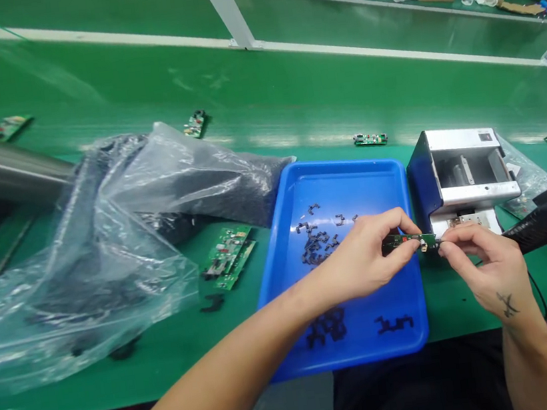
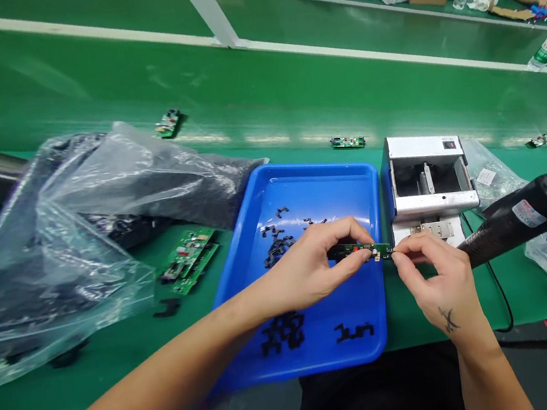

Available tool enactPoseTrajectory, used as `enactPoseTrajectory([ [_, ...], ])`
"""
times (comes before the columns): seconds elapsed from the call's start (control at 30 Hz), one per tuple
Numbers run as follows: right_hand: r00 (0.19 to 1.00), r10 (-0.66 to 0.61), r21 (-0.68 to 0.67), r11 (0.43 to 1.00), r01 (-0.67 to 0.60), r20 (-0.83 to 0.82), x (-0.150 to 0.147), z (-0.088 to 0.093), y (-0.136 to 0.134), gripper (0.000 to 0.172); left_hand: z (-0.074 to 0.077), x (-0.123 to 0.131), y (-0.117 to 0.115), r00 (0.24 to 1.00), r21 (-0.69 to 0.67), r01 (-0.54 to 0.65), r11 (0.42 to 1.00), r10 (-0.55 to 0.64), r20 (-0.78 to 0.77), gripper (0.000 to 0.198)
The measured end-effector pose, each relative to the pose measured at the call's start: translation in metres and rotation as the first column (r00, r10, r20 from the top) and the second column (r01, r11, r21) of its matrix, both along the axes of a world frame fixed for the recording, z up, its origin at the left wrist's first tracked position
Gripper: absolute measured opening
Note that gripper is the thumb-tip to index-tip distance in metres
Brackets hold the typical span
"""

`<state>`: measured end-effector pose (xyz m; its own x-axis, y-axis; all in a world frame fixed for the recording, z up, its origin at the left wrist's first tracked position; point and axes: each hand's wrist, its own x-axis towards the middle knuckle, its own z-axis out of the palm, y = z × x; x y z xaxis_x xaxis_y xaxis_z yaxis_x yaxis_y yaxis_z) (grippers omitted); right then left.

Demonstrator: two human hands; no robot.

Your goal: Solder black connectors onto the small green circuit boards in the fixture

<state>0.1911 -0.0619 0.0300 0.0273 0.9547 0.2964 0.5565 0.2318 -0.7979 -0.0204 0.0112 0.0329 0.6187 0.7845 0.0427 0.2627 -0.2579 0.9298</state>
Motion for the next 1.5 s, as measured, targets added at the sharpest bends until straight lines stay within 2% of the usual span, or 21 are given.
enactPoseTrajectory([
  [0.37, 0.987, -0.035, 0.086, 0.996, 0.021, 0.158, -0.007, 0.006, -0.002, 0.009, 0.002, 0.002, -0.001, 0.999, 0.01, 0.036, 0.999, -0.036, 0.017, 0.013],
  [0.53, 0.965, -0.053, 0.189, 0.982, 0.004, 0.256, -0.008, 0.007, -0.003, 0.009, 0.003, 0.003, -0.003, 0.996, 0.022, 0.079, 0.997, -0.08, 0.044, 0.016],
  [0.7, 0.933, -0.111, 0.333, 0.943, -0.01, 0.342, -0.002, -0.005, -0.005, 0.011, -0.002, 0.009, -0.002, 0.989, 0.09, 0.102, 0.991, -0.111, 0.098, 0.014],
  [0.8, 0.917, -0.149, 0.407, 0.913, -0.015, 0.37, 0.005, -0.016, -0.007, 0.014, -0.007, 0.014, 0.001, 0.978, 0.167, 0.128, 0.978, -0.153, 0.144, 0.015],
  [0.87, 0.906, -0.157, 0.429, 0.903, -0.029, 0.392, 0.009, -0.023, -0.007, 0.016, -0.012, 0.016, 0.003, 0.977, 0.241, 0.146, 0.96, -0.178, 0.118, 0.017],
  [0.97, 0.892, -0.153, 0.422, 0.905, -0.045, 0.425, 0.012, -0.031, -0.006, 0.019, -0.018, 0.015, 0.004, 0.981, 0.425, 0.184, 0.886, -0.193, -0.022, 0.021],
  [1.07, 0.884, -0.143, 0.401, 0.914, -0.053, 0.444, 0.012, -0.036, -0.01, 0.022, -0.022, 0.011, 0.0, 0.965, 0.64, 0.25, 0.727, -0.135, -0.223, 0.025],
  [1.13, 0.886, -0.137, 0.395, 0.917, -0.056, 0.443, 0.013, -0.036, -0.018, 0.028, -0.023, 0.008, -0.003, 0.947, 0.728, 0.286, 0.623, -0.07, -0.313, 0.029],
  [1.17, 0.89, -0.146, 0.408, 0.911, -0.049, 0.432, 0.015, -0.034, -0.023, 0.033, -0.024, 0.007, -0.005, 0.94, 0.751, 0.298, 0.589, -0.046, -0.338, 0.031],
  [1.23, 0.9, -0.205, 0.482, 0.876, -0.007, 0.386, 0.021, -0.029, -0.034, 0.042, -0.024, 0.006, -0.006, 0.932, 0.771, 0.311, 0.556, -0.02, -0.362, 0.034],
  [1.3, 0.899, -0.369, 0.621, 0.768, 0.152, 0.236, 0.03, -0.021, -0.04, 0.045, -0.025, 0.006, -0.006, 0.932, 0.778, 0.312, 0.545, -0.017, -0.362, 0.035],
  [1.33, 0.882, -0.455, 0.66, 0.701, 0.269, 0.123, 0.035, -0.017, -0.04, 0.044, -0.025, 0.007, -0.005, 0.934, 0.78, 0.311, 0.543, -0.02, -0.358, 0.034],
  [1.37, 0.857, -0.516, 0.64, 0.66, 0.394, 0.004, 0.04, -0.013, -0.037, 0.044, -0.025, 0.007, -0.005, 0.937, 0.784, 0.305, 0.541, -0.021, -0.35, 0.034],
  [1.4, 0.842, -0.533, 0.566, 0.668, 0.483, -0.089, 0.044, -0.01, -0.033, 0.043, -0.024, 0.007, -0.004, 0.94, 0.788, 0.298, 0.538, -0.022, -0.341, 0.034],
  [1.43, 0.842, -0.513, 0.453, 0.719, 0.527, -0.166, 0.048, -0.007, -0.028, 0.045, -0.024, 0.007, -0.004, 0.942, 0.791, 0.293, 0.537, -0.021, -0.335, 0.033],
  [1.5, 0.877, -0.388, 0.227, 0.861, 0.455, -0.283, 0.054, -0.005, -0.019, 0.048, -0.024, 0.007, -0.004, 0.943, 0.795, 0.288, 0.534, -0.012, -0.334, 0.034],
])
